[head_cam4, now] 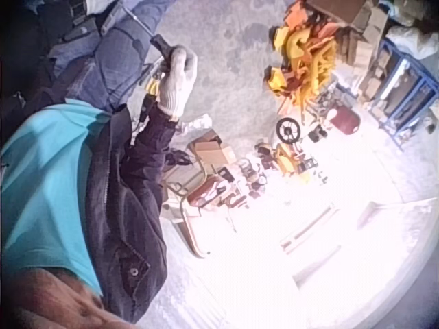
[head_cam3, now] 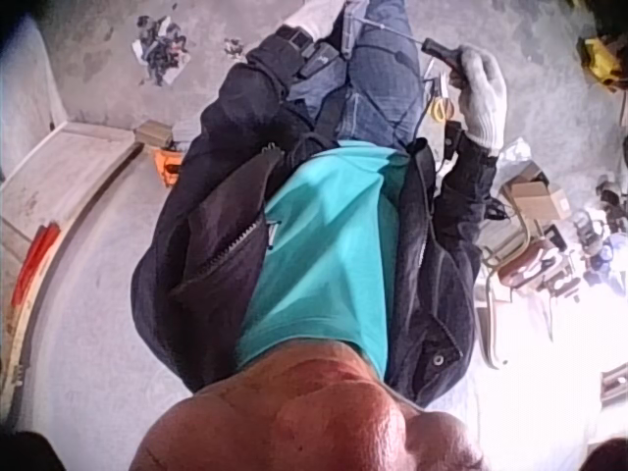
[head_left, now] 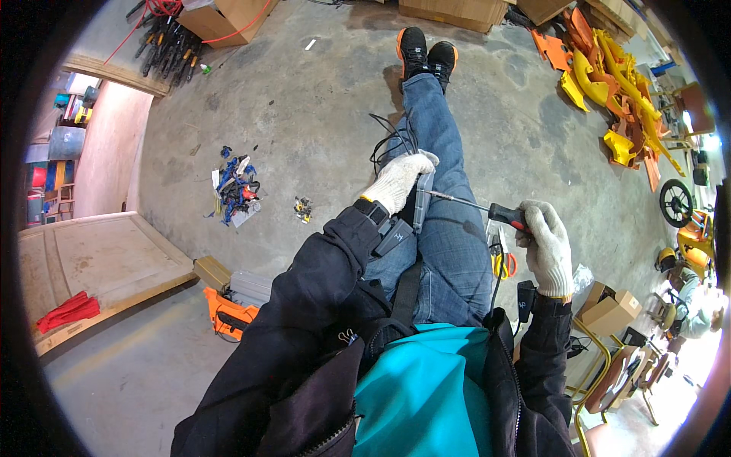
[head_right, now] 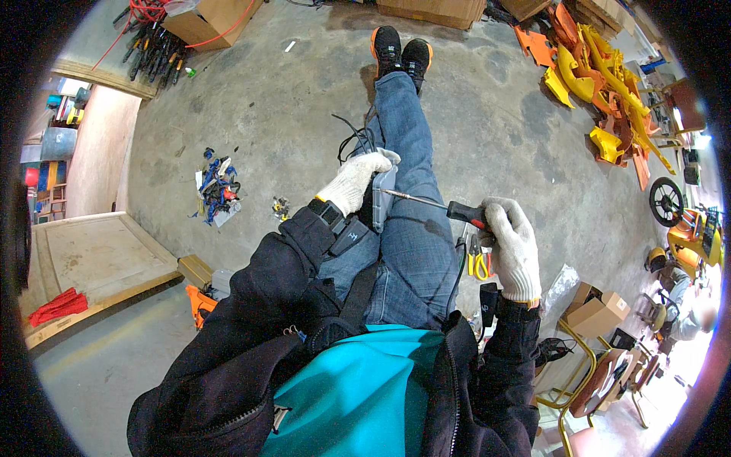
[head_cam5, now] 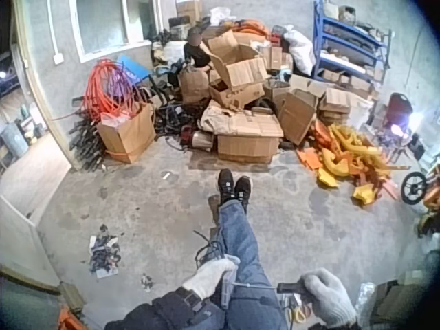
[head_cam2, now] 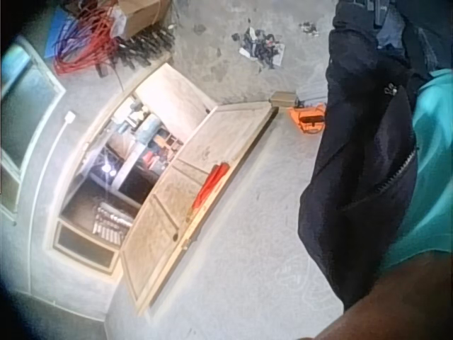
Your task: Unscrewing and inspecting an electronic control box using a screwdriver.
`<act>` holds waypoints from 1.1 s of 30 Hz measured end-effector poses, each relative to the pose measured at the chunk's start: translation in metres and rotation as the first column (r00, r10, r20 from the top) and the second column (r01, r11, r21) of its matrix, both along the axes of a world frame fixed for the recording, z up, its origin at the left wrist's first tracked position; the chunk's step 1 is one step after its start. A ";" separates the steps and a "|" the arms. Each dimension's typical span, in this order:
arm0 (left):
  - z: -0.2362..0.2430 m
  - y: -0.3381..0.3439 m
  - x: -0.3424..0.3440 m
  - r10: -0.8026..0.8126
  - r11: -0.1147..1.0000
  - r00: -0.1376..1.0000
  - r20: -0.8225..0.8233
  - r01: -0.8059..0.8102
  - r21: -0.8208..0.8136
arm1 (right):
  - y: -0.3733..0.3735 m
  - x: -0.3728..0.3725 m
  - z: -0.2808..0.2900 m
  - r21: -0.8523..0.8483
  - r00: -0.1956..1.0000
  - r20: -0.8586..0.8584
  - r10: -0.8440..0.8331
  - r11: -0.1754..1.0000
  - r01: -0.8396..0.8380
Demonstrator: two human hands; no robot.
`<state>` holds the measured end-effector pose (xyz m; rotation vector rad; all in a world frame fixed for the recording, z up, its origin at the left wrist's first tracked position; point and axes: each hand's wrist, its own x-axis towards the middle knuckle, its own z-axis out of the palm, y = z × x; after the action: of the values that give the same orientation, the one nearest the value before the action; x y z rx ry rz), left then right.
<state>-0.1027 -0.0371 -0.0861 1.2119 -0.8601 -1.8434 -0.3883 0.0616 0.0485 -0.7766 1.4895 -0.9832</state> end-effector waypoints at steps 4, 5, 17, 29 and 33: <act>-0.002 -0.001 0.001 -0.012 1.000 1.000 0.027 0.012 -0.022 | -0.001 0.001 0.002 -0.001 1.000 -0.005 0.005 1.000 -0.005; -0.003 -0.002 0.001 -0.009 1.000 1.000 0.024 0.009 -0.004 | -0.001 0.001 0.003 -0.001 1.000 -0.006 0.005 1.000 -0.005; -0.002 -0.001 0.000 -0.005 1.000 1.000 0.014 0.004 0.014 | 0.000 0.003 0.005 0.002 1.000 -0.028 -0.004 1.000 0.004; -0.006 0.000 0.004 -0.017 0.999 1.000 0.017 0.018 -0.049 | -0.001 0.003 0.003 -0.003 1.000 -0.017 0.008 1.000 -0.008; -0.004 -0.001 0.001 0.002 1.000 1.000 -0.004 -0.002 -0.006 | -0.001 0.002 0.004 -0.002 1.000 -0.023 0.004 1.000 -0.004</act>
<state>-0.1017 -0.0376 -0.0901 1.2043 -0.8610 -1.8395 -0.3864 0.0607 0.0522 -0.7949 1.5065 -0.9755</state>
